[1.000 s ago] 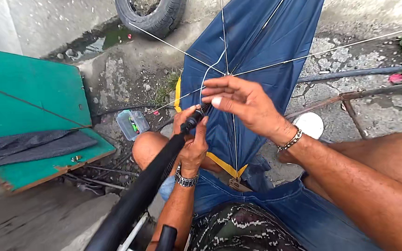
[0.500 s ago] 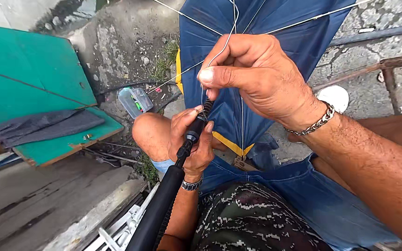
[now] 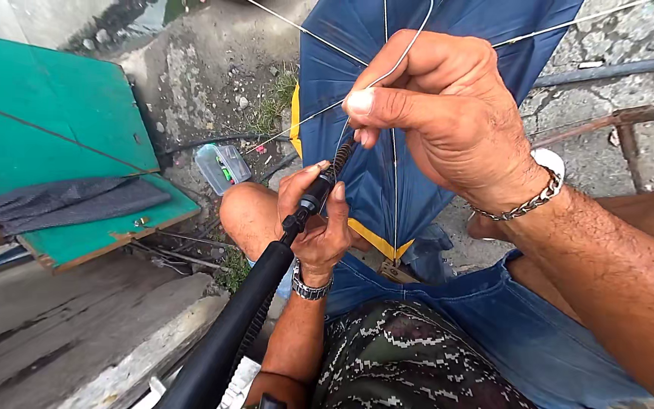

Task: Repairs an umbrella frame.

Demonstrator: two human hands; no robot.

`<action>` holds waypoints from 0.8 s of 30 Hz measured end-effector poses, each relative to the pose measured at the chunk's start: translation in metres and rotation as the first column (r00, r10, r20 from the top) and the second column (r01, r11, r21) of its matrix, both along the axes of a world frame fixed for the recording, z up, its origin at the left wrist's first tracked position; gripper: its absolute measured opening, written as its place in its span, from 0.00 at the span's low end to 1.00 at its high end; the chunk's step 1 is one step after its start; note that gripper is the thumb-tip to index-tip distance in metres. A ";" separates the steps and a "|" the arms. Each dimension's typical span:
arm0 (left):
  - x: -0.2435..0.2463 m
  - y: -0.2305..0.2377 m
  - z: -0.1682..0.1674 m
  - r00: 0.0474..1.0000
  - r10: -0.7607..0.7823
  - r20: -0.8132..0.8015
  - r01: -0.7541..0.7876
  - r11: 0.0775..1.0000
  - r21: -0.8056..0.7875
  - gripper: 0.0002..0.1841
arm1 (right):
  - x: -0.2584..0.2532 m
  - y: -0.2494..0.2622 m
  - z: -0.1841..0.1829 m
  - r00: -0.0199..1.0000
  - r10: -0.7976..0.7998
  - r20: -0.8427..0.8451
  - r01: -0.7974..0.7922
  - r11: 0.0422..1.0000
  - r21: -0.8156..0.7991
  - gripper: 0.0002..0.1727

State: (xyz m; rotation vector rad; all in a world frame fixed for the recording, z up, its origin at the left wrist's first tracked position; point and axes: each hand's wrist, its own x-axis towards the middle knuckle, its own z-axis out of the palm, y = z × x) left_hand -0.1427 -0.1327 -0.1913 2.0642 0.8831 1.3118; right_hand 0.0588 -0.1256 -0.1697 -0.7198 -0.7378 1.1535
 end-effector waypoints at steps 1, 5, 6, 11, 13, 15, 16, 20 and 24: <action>0.000 0.001 0.001 1.000 0.005 0.009 -0.005 1.000 -0.003 0.15 | 0.001 -0.001 0.001 1.000 -0.003 -0.009 0.003 1.000 -0.016 0.04; -0.001 0.002 0.001 1.000 0.010 0.024 -0.009 1.000 -0.022 0.15 | 0.005 -0.010 0.004 1.000 0.009 0.004 -0.009 0.999 -0.050 0.04; -0.002 0.002 0.000 0.999 0.010 0.037 -0.009 1.000 -0.026 0.15 | 0.006 -0.012 0.003 1.000 0.019 0.010 -0.019 0.999 -0.038 0.03; -0.003 0.002 -0.004 0.998 0.009 0.059 -0.007 0.999 -0.033 0.15 | 0.012 -0.017 -0.001 0.994 0.092 0.059 -0.097 0.992 0.080 0.03; -0.003 0.001 -0.004 0.999 0.005 0.048 -0.003 0.999 -0.040 0.15 | 0.014 -0.017 -0.001 0.994 0.086 0.072 -0.091 0.993 0.072 0.03; -0.002 0.002 -0.005 0.999 0.005 0.038 -0.004 0.999 -0.040 0.16 | 0.015 -0.017 0.001 0.996 0.069 0.061 -0.072 0.997 0.042 0.02; -0.002 0.004 -0.005 0.999 0.009 0.034 -0.008 0.999 -0.040 0.15 | 0.015 -0.017 0.001 0.997 0.068 0.046 -0.069 0.997 0.032 0.02; 0.001 0.011 -0.007 0.999 -0.005 0.041 0.007 0.999 -0.037 0.15 | 0.025 -0.017 0.004 0.990 0.133 0.038 -0.130 0.988 -0.079 0.04; -0.003 0.032 -0.004 1.000 -0.028 -0.002 0.028 0.997 -0.072 0.16 | 0.068 -0.026 0.017 0.701 0.401 0.590 -0.152 0.892 -0.425 0.19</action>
